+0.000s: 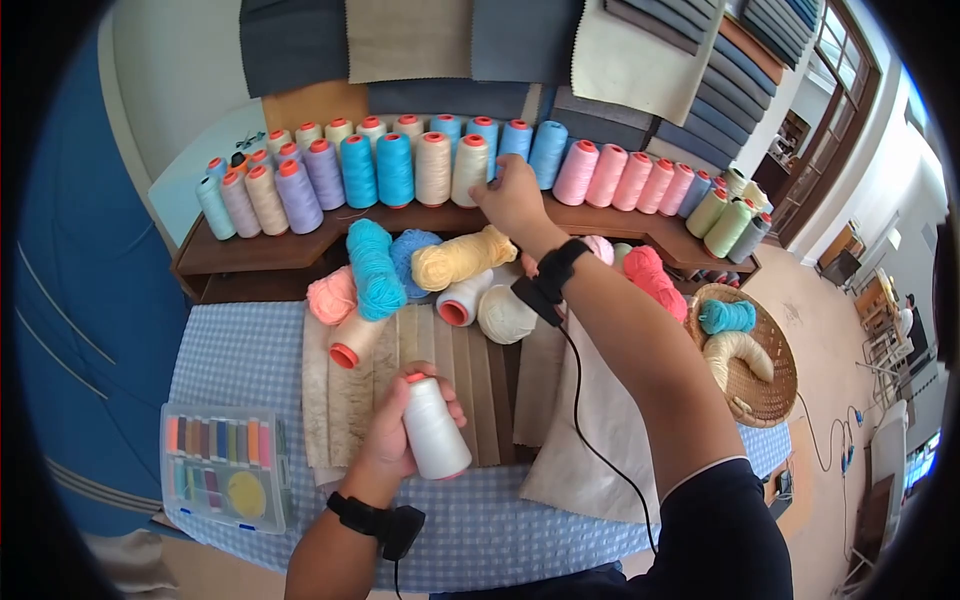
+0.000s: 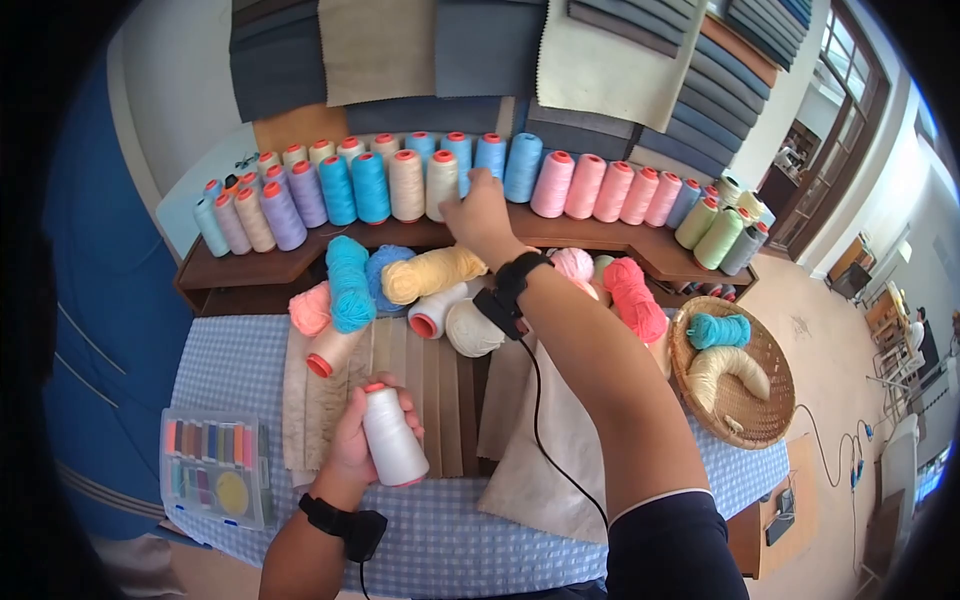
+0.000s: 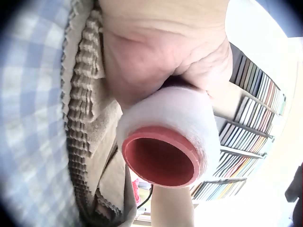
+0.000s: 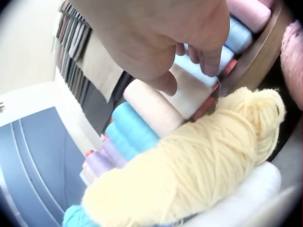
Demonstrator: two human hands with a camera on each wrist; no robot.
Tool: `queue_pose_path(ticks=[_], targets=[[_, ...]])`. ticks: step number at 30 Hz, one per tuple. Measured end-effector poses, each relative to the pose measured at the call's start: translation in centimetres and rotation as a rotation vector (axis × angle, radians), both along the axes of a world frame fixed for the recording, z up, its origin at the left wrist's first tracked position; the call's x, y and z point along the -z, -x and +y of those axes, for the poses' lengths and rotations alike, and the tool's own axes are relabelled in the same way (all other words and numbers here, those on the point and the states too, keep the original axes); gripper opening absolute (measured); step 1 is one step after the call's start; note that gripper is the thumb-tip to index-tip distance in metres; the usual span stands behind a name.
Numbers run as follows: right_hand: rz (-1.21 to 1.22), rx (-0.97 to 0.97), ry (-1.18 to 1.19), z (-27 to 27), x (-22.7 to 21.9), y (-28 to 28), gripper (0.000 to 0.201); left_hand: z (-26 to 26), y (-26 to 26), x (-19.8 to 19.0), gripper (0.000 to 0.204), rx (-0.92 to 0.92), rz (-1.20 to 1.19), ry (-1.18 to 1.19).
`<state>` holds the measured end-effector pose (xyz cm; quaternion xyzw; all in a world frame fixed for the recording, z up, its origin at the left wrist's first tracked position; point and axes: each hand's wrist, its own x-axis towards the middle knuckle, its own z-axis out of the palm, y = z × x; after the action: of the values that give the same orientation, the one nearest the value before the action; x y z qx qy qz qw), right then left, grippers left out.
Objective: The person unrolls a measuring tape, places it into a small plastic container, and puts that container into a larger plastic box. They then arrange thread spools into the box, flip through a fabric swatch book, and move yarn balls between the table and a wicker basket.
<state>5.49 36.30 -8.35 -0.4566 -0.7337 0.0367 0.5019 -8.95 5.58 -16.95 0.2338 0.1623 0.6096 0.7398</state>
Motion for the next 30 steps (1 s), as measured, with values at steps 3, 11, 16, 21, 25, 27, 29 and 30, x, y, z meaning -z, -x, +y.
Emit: queue_pose_path(ticks=[3,11,16,21,25,27,29,30], targets=[[0.020,-0.278,0.253,-8.3,-3.9,-0.8,0.044,0.1,-0.3,-0.1,0.043,-0.072,-0.043,0.034],[-0.558,-0.803,0.745,-23.5,-2.7,-1.2,0.072,0.1,0.2,0.7,0.050,-0.213,0.048,0.044],[-0.460,-0.847,0.767,-22.1,-2.9,-1.7,0.072,0.1,-0.8,-1.1,0.059,-0.215,0.040,-0.045],[0.075,-0.607,0.501,-13.3,-7.4,-4.5,0.063,0.2,-0.1,-0.3,0.067,-0.123,-0.005,-0.070],[-0.004,-0.081,0.231,-4.9,-6.4,-6.1,0.062,0.4,0.0,0.1,0.068,-0.127,0.027,-0.047],[-0.008,-0.024,0.245,-2.2,-4.9,-6.1,0.060,0.3,0.0,0.1,0.065,-0.122,0.017,-0.055],[-0.028,-0.021,0.232,0.0,-3.1,-5.7,0.064,0.4,-0.1,0.2,0.061,-0.157,0.028,-0.079],[-0.027,-0.030,0.237,-0.1,-2.9,-5.2,0.064,0.4,-0.1,0.3,0.058,-0.184,0.038,-0.107]])
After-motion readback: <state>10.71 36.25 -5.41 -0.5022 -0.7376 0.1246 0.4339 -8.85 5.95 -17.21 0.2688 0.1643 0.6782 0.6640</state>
